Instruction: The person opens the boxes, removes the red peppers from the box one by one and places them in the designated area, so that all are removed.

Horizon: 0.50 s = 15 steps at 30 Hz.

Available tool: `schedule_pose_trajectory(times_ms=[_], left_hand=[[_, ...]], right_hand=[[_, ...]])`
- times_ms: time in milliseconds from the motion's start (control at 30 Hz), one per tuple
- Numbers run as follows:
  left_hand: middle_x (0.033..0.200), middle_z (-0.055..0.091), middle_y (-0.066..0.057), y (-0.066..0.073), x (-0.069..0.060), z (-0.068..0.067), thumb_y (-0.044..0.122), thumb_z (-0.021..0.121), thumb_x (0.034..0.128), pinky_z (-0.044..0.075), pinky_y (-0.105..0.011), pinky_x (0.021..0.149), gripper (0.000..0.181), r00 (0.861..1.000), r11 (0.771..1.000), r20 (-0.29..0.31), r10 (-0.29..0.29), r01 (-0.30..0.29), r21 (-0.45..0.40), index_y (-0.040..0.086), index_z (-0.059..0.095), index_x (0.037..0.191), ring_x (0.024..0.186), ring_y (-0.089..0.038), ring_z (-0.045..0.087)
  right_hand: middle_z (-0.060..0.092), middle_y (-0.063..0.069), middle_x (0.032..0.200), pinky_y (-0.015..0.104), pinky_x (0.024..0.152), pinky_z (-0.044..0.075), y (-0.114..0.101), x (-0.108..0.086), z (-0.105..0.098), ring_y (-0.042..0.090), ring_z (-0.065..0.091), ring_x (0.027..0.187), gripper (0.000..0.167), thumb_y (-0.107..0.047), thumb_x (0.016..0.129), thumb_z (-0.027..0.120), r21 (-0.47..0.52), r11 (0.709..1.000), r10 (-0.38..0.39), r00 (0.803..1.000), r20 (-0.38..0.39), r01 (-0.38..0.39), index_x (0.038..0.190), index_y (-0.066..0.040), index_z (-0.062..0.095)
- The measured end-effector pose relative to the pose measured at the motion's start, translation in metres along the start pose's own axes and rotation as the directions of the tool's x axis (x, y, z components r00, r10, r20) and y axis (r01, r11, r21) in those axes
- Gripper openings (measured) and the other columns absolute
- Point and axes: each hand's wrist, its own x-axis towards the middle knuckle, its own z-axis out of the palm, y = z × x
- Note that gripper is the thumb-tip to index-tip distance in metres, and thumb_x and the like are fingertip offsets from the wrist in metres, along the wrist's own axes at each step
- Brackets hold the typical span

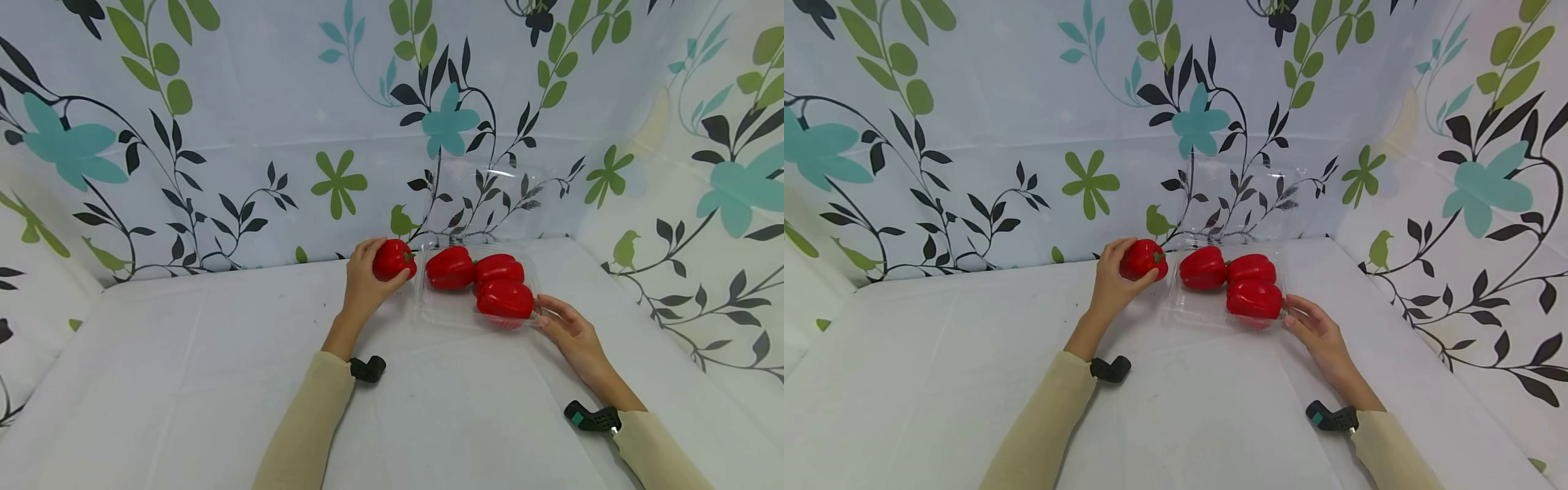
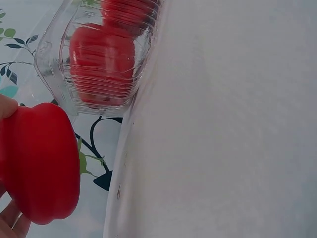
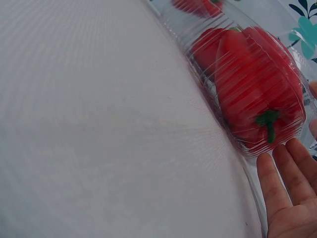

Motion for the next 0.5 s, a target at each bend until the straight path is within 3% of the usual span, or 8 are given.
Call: schedule_pose_trajectory(times_ms=[200,500], left_hand=[[0.139,0.046,-0.013,-0.0013,-0.0007,-0.0007,0.025,0.079,0.0792,0.049,-0.051,0.096,0.067,1.0,1.0,0.014,-0.011,0.011,0.009,0.004,0.051,0.137,0.129,-0.032,0.041],[0.138,0.047,-0.012,-0.0021,-0.0014,-0.0001,0.027,0.078,0.0798,0.048,-0.051,0.097,0.064,0.998,0.998,0.044,-0.045,0.043,0.047,0.009,0.053,0.136,0.129,-0.031,0.041]], right_hand=[[0.051,-0.013,0.137,0.017,0.091,0.049,0.0008,0.0001,0.0004,-0.004,0.048,0.125,0.047,-0.006,0.1,0.052,0.044,0.999,-0.008,1.0,0.005,0.008,0.145,-0.003,0.039],[0.05,-0.011,0.139,0.017,0.09,0.049,0.0007,-0.0003,0.0005,-0.005,0.05,0.123,0.048,-0.01,0.1,0.053,0.028,1.0,0.015,1.0,-0.001,-0.015,0.146,-0.005,0.039]])
